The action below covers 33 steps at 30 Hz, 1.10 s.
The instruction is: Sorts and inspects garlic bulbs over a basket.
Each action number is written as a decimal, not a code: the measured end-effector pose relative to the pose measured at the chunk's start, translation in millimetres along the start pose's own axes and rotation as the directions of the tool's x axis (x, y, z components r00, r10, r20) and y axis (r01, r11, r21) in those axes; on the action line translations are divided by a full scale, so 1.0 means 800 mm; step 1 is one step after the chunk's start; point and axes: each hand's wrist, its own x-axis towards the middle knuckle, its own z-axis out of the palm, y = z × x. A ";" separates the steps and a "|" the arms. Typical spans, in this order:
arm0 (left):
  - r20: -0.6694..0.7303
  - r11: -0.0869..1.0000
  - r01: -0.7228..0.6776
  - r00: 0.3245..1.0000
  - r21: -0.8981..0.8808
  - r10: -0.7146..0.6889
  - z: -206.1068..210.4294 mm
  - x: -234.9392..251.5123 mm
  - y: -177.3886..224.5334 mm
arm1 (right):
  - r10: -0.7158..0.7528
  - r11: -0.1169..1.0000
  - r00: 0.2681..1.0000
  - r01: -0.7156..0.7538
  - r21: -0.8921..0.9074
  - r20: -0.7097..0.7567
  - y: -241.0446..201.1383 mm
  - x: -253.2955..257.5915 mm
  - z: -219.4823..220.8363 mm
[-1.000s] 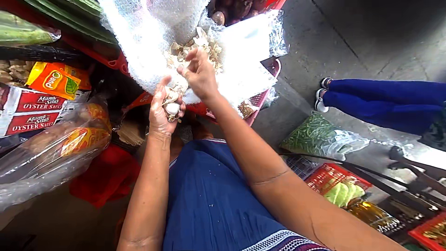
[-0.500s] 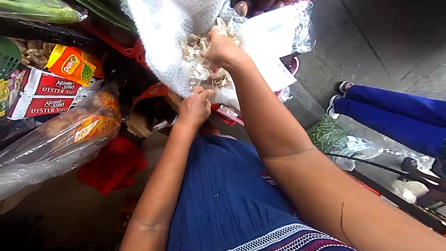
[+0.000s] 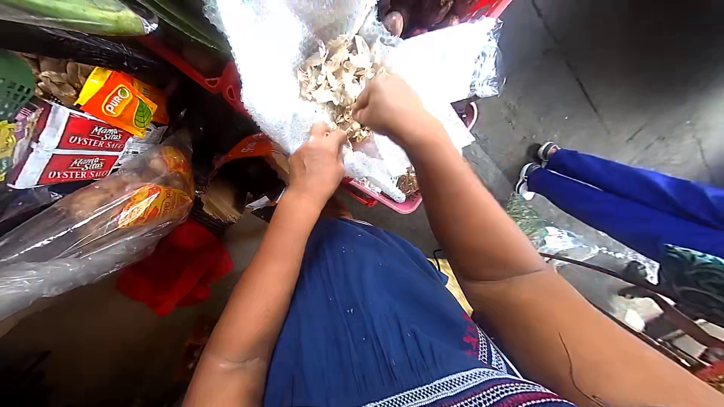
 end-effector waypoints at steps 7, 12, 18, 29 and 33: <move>0.289 0.952 0.022 0.951 0.306 -0.115 -0.020 0.114 0.024 | 0.021 0.993 0.966 -0.050 -0.107 -0.257 0.014 -0.002 0.098; 0.273 0.882 0.038 0.944 0.469 -0.186 -0.023 0.152 0.020 | -0.054 0.995 0.960 0.029 -0.095 -0.273 0.030 -0.006 0.108; -0.019 0.958 0.104 0.995 0.266 -0.103 -0.058 0.116 -0.006 | -0.072 0.889 0.892 0.260 0.377 -0.445 0.053 -0.030 0.094; 0.182 0.429 0.209 0.978 -0.879 -0.105 -0.036 0.014 -0.012 | -0.098 -0.046 0.959 0.264 0.964 -0.267 0.022 -0.050 0.072; 0.184 0.313 0.243 0.961 -0.918 -0.205 -0.007 0.012 -0.003 | -0.024 -0.067 0.964 0.264 0.962 -0.266 -0.002 -0.049 0.085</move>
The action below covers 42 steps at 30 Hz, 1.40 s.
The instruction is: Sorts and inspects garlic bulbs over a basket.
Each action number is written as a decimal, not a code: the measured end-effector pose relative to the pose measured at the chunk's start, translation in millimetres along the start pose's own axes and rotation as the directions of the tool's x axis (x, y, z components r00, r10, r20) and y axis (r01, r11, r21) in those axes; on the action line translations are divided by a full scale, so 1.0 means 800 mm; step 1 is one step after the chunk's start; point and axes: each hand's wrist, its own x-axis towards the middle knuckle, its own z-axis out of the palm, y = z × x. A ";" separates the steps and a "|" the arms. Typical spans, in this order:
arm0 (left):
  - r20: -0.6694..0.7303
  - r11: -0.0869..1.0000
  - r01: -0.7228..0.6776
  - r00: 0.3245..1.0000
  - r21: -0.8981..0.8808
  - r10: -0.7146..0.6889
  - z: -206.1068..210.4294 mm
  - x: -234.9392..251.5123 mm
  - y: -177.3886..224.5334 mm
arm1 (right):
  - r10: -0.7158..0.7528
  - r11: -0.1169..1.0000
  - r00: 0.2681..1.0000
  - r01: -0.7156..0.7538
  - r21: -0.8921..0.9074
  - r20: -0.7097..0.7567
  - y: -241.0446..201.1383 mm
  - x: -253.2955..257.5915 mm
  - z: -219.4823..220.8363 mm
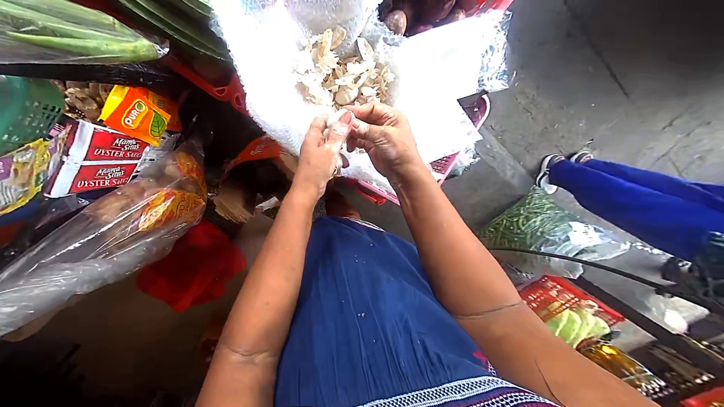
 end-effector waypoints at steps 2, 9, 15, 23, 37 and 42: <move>-0.069 0.997 0.027 0.997 -0.066 -0.032 0.003 0.002 -0.008 | 0.029 0.999 0.998 -0.028 0.026 -0.057 0.008 0.001 0.006; -0.110 0.924 0.251 0.950 -0.290 -0.293 -0.018 -0.009 -0.018 | -0.049 0.576 0.996 -0.037 -0.816 -0.080 0.001 0.039 -0.005; 0.210 0.774 0.393 0.920 -0.496 -0.332 -0.045 -0.014 -0.021 | 0.047 0.066 0.980 -0.195 -0.979 -0.192 -0.013 0.100 0.008; 0.163 0.809 0.355 0.935 -0.469 -0.315 -0.049 -0.016 -0.009 | -0.009 0.327 0.984 -0.167 -0.930 -0.179 -0.031 0.088 -0.003; 0.018 0.684 -0.389 0.876 0.617 0.482 -0.037 -0.011 0.000 | 0.139 0.989 0.939 -0.114 -0.099 0.314 -0.019 0.004 0.003; -0.043 0.624 -0.409 0.815 0.666 0.579 -0.019 -0.016 -0.004 | -0.014 0.999 0.988 0.007 0.045 0.154 -0.010 -0.009 0.025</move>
